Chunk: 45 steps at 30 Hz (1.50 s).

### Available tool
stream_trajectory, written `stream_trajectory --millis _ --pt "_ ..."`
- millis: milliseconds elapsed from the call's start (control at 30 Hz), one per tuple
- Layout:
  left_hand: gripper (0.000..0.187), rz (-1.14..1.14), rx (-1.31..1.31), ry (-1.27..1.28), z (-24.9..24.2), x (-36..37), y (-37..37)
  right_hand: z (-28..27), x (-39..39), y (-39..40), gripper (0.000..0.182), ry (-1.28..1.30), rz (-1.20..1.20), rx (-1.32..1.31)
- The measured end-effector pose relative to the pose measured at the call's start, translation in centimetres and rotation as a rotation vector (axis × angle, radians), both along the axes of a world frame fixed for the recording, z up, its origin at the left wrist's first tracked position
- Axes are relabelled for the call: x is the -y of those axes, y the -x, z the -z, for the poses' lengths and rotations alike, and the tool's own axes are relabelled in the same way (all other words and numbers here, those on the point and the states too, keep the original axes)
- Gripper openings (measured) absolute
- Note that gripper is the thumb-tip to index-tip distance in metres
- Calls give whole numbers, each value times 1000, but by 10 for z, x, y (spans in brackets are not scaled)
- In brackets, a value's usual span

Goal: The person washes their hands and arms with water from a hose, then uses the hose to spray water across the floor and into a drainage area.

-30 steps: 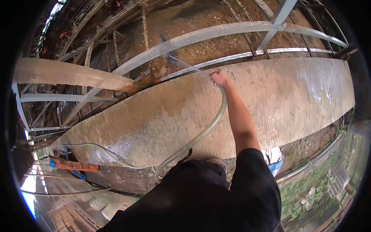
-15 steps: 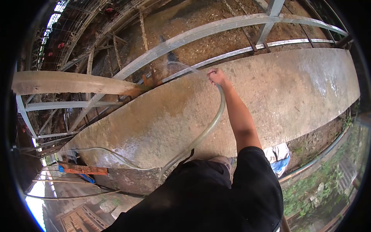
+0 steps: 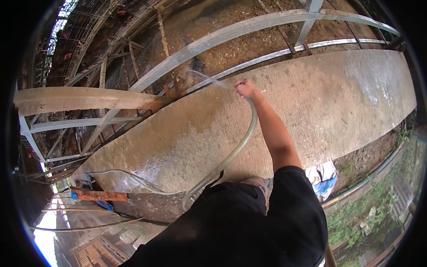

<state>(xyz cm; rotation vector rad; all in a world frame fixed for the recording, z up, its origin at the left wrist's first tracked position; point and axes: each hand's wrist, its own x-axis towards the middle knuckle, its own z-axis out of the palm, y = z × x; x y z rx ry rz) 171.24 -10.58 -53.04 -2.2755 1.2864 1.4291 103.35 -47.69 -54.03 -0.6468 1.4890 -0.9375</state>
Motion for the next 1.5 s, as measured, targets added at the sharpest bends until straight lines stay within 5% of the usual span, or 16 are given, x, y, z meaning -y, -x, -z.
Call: stream_trajectory --millis 533,1500 --pt "28 -2 14 -22 -2 -3 4 -7 19 -8 18 7 -142 -48" --pt "32 26 31 -29 -7 -2 1 1 18 -15 15 -19 119 80"
